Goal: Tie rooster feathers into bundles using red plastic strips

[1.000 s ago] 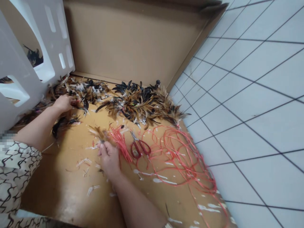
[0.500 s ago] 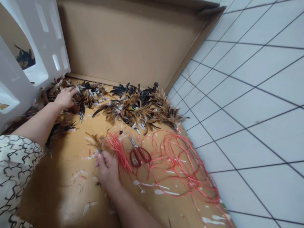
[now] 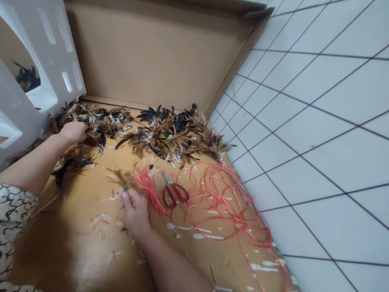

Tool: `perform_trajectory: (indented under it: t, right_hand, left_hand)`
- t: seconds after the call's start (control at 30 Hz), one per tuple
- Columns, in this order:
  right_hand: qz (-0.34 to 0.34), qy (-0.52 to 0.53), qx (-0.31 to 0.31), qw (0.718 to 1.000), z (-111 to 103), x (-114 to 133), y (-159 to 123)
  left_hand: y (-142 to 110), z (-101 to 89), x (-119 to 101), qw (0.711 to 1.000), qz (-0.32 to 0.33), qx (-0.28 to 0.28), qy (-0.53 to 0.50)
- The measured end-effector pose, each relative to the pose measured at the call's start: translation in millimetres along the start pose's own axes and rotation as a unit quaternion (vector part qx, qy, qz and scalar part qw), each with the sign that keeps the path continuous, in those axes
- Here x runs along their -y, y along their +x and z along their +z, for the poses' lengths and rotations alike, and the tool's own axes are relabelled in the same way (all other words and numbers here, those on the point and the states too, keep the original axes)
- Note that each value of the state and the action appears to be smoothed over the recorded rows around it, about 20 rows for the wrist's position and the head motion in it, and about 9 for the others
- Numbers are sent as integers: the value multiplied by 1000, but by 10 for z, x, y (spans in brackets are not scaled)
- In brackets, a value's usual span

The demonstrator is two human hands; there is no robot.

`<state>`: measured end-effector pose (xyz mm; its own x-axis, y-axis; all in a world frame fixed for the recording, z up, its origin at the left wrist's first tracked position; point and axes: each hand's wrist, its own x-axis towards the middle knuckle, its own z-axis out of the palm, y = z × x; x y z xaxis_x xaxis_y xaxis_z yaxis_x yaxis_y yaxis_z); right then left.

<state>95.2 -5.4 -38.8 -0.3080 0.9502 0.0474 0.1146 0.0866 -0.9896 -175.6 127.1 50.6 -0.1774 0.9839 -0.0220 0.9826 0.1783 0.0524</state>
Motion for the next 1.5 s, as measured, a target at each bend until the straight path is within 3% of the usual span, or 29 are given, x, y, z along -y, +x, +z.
perform_trajectory:
  t: [0.13, 0.27, 0.37, 0.43, 0.57, 0.63, 0.87, 1.07, 1.2, 1.3, 1.4, 1.5]
  right_hand:
    - [-2, 11, 0, 1000, 23, -5, 13]
    - [1, 23, 2, 1000, 49, -12, 29]
    - [-1, 36, 2, 999, 65, -3, 35]
    - [-1, 43, 6, 999, 78, 4, 39]
    - [9, 57, 3, 998, 104, 26, 50]
    - [18, 66, 2, 998, 113, 42, 59]
    - [25, 83, 2, 996, 108, 67, 72]
    - [28, 75, 5, 997, 92, 52, 65]
    - [39, 85, -2, 996, 83, 80, 63]
    - [41, 109, -29, 993, 66, 107, 73]
    - [20, 109, -71, 991, 46, 124, 94]
    - [-1, 90, -90, 992, 42, 124, 111]
  left_hand:
    - [-292, -126, -34, 1000, 4, 29, -11]
    - [-628, -89, -159, 969, 12, 118, -216]
    - [-819, 43, -256, 938, -5, 173, -300]
    - [-906, 125, -305, 935, -19, 143, -323]
    - [-1046, 168, -361, 961, -69, -54, -262]
    - [-1125, 147, -380, 966, -77, -112, -219]
    - [-1319, 280, -447, 979, -52, -19, -195]
    - [-1261, 488, -410, 977, -12, -45, -209]
    - [-1280, 488, -357, 946, 25, -70, -317]
    - [-1343, 437, -371, 902, 76, -67, -421]
    - [-1405, 398, -427, 855, 111, -27, -506]
    - [-1446, 401, -492, 837, 132, 24, -531]
